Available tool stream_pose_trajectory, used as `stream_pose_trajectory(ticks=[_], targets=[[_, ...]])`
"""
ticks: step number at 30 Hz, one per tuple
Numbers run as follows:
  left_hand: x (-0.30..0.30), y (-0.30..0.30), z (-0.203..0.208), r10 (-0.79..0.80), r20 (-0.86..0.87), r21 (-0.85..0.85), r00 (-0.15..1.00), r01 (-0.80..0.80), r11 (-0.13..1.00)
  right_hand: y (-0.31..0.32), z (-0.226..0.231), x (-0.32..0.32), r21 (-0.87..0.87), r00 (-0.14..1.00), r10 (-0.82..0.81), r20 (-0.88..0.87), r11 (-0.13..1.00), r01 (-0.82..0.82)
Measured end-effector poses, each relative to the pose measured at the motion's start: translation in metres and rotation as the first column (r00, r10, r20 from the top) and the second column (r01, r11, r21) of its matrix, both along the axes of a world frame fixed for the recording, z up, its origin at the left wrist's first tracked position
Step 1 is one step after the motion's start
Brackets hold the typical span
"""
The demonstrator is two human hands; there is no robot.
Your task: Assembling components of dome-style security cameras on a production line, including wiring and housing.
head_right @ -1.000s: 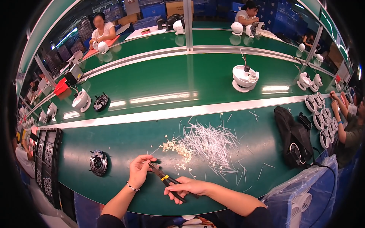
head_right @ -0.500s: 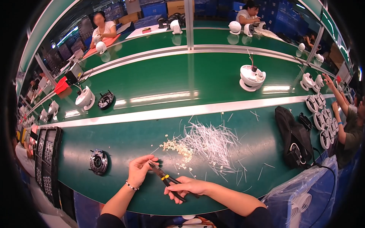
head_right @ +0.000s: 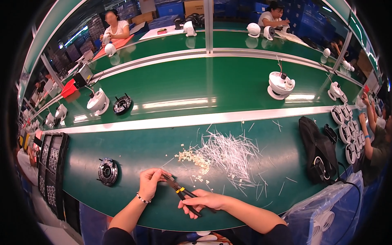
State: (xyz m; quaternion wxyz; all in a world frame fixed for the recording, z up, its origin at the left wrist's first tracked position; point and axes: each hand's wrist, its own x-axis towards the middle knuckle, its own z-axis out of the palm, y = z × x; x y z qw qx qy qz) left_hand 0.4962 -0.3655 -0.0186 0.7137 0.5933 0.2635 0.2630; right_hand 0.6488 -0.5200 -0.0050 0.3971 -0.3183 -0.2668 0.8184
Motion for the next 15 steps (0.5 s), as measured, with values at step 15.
stream_pose_trajectory(ticks=[15], targets=[[-0.0004,0.0005,0.0031,-0.037,0.111,0.003,0.993,0.037,0.999,0.0008,-0.0016,0.0009,0.0,1.0,0.004,-0.007,1.0,-0.004]])
